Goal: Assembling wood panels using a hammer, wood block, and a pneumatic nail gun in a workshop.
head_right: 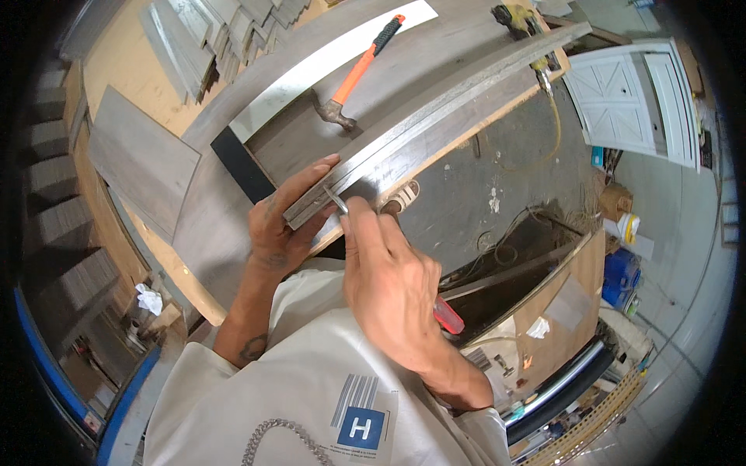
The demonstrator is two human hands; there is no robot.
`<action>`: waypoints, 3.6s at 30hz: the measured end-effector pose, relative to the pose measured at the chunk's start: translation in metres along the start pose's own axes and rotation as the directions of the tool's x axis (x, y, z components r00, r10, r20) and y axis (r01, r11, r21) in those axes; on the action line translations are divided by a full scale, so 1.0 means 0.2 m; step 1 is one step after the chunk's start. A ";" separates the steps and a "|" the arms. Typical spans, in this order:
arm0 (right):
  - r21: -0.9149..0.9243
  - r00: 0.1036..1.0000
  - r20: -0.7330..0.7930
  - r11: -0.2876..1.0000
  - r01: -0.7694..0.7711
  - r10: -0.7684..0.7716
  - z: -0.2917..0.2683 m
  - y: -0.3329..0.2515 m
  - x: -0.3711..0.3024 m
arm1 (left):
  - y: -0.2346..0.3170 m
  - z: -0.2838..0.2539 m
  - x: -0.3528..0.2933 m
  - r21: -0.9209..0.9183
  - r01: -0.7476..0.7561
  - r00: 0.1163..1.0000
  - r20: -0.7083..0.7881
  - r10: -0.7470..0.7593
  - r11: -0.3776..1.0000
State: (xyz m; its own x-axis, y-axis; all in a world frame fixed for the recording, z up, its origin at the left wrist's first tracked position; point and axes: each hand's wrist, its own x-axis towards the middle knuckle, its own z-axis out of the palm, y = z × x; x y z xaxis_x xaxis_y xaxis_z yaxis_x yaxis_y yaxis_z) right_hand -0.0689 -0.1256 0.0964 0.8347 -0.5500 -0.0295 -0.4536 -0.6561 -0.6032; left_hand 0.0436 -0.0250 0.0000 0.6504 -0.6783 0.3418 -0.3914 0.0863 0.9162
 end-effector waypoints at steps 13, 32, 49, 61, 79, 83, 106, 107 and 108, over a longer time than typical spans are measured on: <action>0.070 0.999 -0.047 0.997 -0.024 0.027 0.07 -0.01 -0.04 | -0.04 -0.03 -0.01 0.008 -0.007 0.999 0.039 0.006 1.000; -0.196 0.947 -0.238 0.944 -0.265 0.216 -0.04 0.09 0.09 | -0.03 0.00 -0.03 0.103 -0.069 0.997 -0.019 0.072 0.992; -0.058 0.988 -0.016 0.987 0.150 -0.151 0.12 -0.07 -0.04 | -0.08 0.02 -0.03 -0.006 -0.042 0.994 -0.102 0.042 0.999; -0.083 0.976 0.113 0.977 0.198 -0.188 0.13 -0.13 -0.09 | -0.07 0.02 -0.03 0.014 -0.034 0.996 -0.079 0.035 0.999; -0.169 0.995 -0.105 0.985 -0.014 -0.003 0.01 0.01 0.10 | -0.03 -0.03 -0.02 0.063 -0.016 1.000 -0.020 0.017 0.998; -0.149 0.996 -0.084 0.989 -0.006 -0.007 0.00 0.03 0.11 | -0.03 -0.02 -0.02 0.100 -0.031 0.999 -0.014 0.033 0.994; -0.063 0.992 -0.030 0.991 0.117 -0.119 0.03 -0.06 0.01 | -0.07 0.00 -0.04 0.032 -0.061 0.997 -0.047 0.063 0.998; -0.086 0.990 0.045 0.987 0.135 -0.131 0.05 -0.09 -0.01 | -0.08 0.00 -0.04 0.015 -0.075 0.994 -0.074 0.076 0.997; -0.086 0.990 0.045 0.987 0.134 -0.131 0.06 -0.07 -0.01 | -0.08 0.00 -0.04 0.001 -0.087 0.991 -0.102 0.087 0.996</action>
State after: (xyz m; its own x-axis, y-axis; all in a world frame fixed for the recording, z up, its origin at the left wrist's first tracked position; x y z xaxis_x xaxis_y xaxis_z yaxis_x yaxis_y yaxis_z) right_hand -0.0592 -0.1091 0.0952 0.8999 -0.4359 0.0138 -0.3628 -0.7658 -0.5310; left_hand 0.0453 -0.0217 -0.0173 0.6768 -0.5903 0.4399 -0.4476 0.1444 0.8825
